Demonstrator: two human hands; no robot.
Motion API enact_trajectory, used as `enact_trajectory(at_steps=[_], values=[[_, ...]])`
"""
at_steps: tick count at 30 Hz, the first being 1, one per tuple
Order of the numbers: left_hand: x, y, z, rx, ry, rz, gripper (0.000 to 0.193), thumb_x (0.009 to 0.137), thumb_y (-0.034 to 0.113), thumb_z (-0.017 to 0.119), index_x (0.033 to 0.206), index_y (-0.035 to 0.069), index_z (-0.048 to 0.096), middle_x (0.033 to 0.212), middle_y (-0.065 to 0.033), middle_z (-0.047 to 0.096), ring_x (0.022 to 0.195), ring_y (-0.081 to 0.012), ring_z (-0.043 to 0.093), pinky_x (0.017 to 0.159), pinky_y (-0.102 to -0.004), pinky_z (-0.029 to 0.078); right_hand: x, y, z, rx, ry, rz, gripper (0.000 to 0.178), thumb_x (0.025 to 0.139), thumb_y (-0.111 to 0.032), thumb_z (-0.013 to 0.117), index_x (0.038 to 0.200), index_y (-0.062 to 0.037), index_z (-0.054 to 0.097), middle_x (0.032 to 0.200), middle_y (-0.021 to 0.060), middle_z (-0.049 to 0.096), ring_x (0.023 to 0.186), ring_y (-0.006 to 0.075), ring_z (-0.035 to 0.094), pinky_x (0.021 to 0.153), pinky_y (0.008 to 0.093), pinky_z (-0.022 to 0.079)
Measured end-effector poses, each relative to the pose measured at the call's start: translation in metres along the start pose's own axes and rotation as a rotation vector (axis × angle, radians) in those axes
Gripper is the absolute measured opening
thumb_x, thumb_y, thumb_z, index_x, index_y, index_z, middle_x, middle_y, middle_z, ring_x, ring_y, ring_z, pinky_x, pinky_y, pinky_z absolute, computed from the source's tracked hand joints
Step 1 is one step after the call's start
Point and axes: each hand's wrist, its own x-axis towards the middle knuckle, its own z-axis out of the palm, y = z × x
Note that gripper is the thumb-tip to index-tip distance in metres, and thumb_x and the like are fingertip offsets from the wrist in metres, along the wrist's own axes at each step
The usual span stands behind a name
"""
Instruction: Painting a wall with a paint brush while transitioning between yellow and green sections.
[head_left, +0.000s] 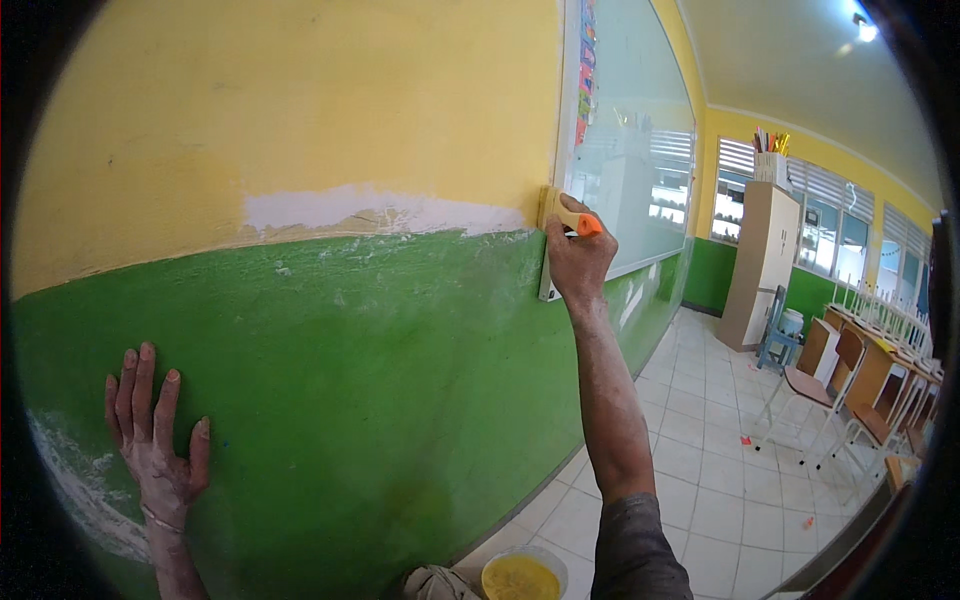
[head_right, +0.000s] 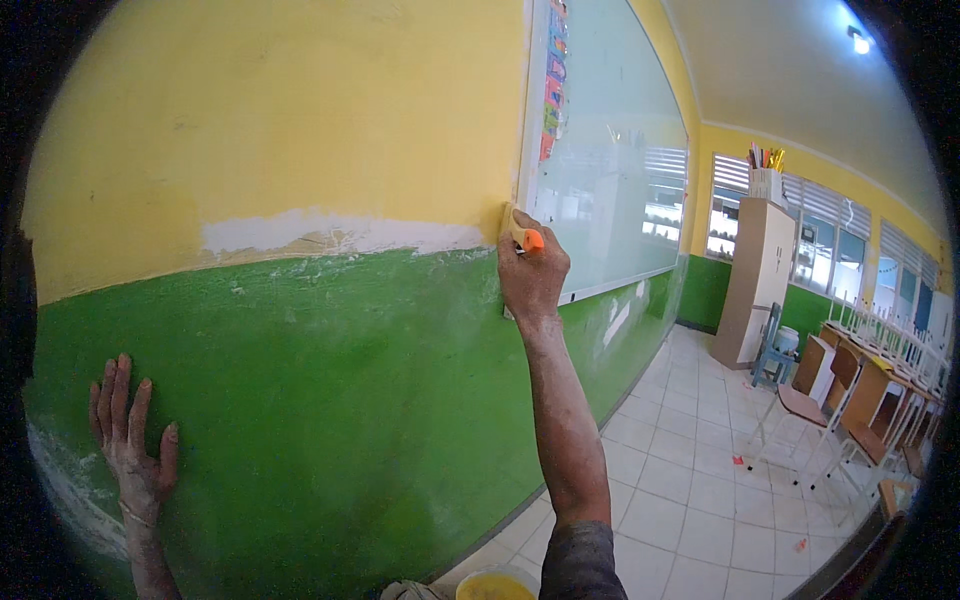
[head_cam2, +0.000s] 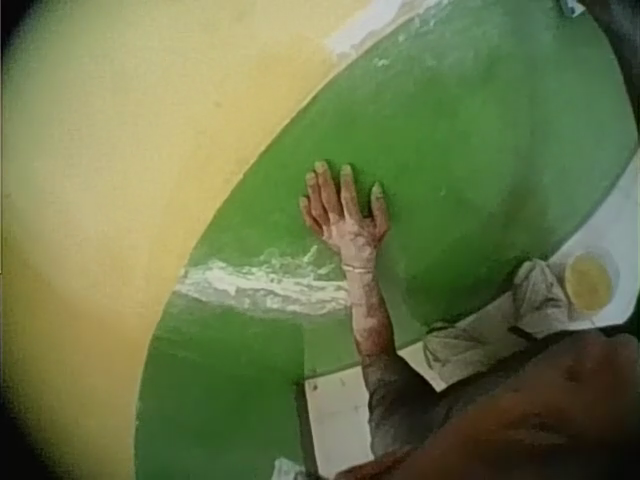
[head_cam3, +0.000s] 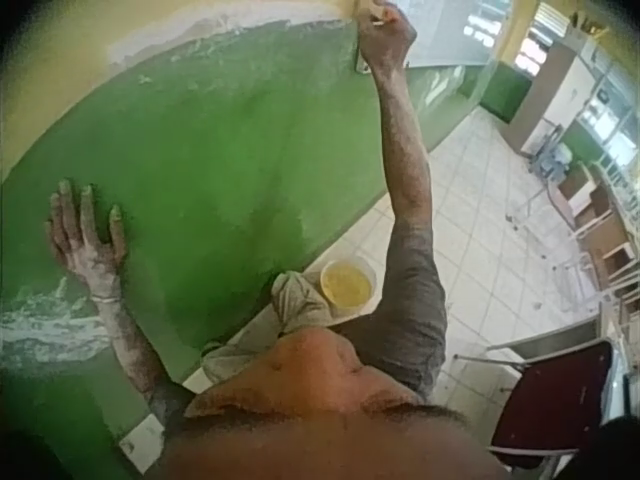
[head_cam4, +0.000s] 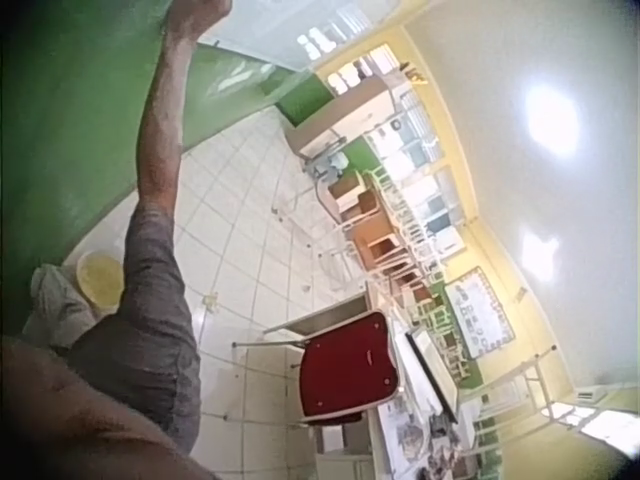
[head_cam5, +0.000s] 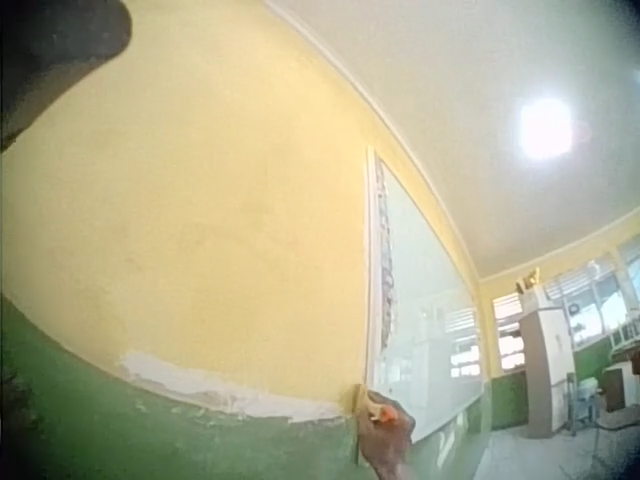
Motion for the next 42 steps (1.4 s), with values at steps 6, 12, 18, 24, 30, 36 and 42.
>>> enact_trajectory(at_steps=[6, 12, 18, 24, 30, 36, 42], values=[[0.002, 0.001, -0.001, -0.006, -0.015, -0.015, 0.056, 0.091, 0.024, 0.058, 0.144, 0.012, 0.044, 0.156, -0.0145, 0.035, 0.146, -0.0353, 0.028, 0.119, -0.0561, 0.018, -0.005, -0.009, 0.014, -0.063, -0.023, -0.113, 0.031, 0.086, -0.007, 0.068, 0.116, -0.0011, 0.069, 0.101, 0.0183, 0.07, 0.083, 0.0248, 0.071, 0.074, 0.0344, 0.057], [0.007, 0.002, -0.002, 0.017, -0.041, -0.03, 0.059, 0.092, 0.03, 0.058, 0.146, 0.014, 0.042, 0.158, -0.0138, 0.032, 0.148, -0.0347, 0.026, 0.12, -0.0561, 0.016, -0.009, -0.021, 0.016, 0.032, -0.034, -0.062, 0.033, 0.085, -0.007, 0.069, 0.117, -0.0004, 0.069, 0.105, 0.0187, 0.07, 0.086, 0.0239, 0.071, 0.076, 0.0338, 0.057], [0.021, 0.009, -0.004, 0.031, -0.079, -0.025, 0.066, 0.09, 0.03, 0.06, 0.15, 0.014, 0.037, 0.161, -0.0142, 0.025, 0.15, -0.0355, 0.02, 0.121, -0.0548, 0.013, -0.012, -0.032, 0.017, 0.043, -0.062, -0.061, 0.033, 0.087, -0.007, 0.072, 0.118, 0.004, 0.066, 0.101, 0.0124, 0.072, 0.082, 0.0102, 0.066, 0.074, 0.0248, 0.056], [0.049, 0.025, 0.002, -0.05, -0.118, 0.035, 0.073, 0.085, 0.033, 0.065, 0.15, 0.014, 0.037, 0.163, -0.0134, 0.021, 0.151, -0.0342, 0.017, 0.122, -0.0522, 0.012, -0.015, -0.044, 0.016, 0.031, -0.063, -0.144, 0.031, 0.087, -0.006, 0.073, 0.116, 0.0044, 0.067, 0.1, 0.0124, 0.072, 0.082, 0.0102, 0.066, 0.073, 0.0238, 0.056], [0.076, 0.043, 0.005, -0.118, -0.159, 0.109, 0.076, 0.081, 0.034, 0.072, 0.148, 0.017, 0.042, 0.164, -0.0093, 0.02, 0.152, -0.0289, 0.015, 0.122, -0.0482, 0.015, -0.006, -0.05, -0.002, 0.168, 0.066, -0.01, 0.028, 0.086, -0.003, 0.072, 0.113, 0.0033, 0.069, 0.106, 0.0138, 0.072, 0.087, 0.015, 0.069, 0.076, 0.028, 0.058], [0.099, 0.058, 0.032, -0.183, 0.021, 0.141, 0.059, 0.082, 0.032, 0.071, 0.135, 0.013, 0.053, 0.155, -0.0109, 0.033, 0.143, -0.0296, 0.029, 0.115, -0.0473, 0.025, 0.008, -0.01, -0.007, -0.021, 0.087, -0.001, 0.029, 0.086, -0.006, 0.071, 0.113, 0.0047, 0.068, 0.1, 0.0137, 0.073, 0.089, 0.0151, 0.069, 0.077, 0.0267, 0.057], [0.1, 0.061, 0.031, -0.178, 0.094, 0.104, 0.058, 0.08, 0.026, 0.073, 0.131, 0.01, 0.052, 0.15, -0.0128, 0.037, 0.137, -0.0339, 0.035, 0.109, -0.0513, 0.029, 0.002, -0.008, 0.017, 0.011, 0.045, 0.002, 0.031, 0.084, -0.005, 0.07, 0.115, 0.001, 0.069, 0.101, 0.0153, 0.072, 0.088, 0.0197, 0.071, 0.077, 0.031, 0.057]])
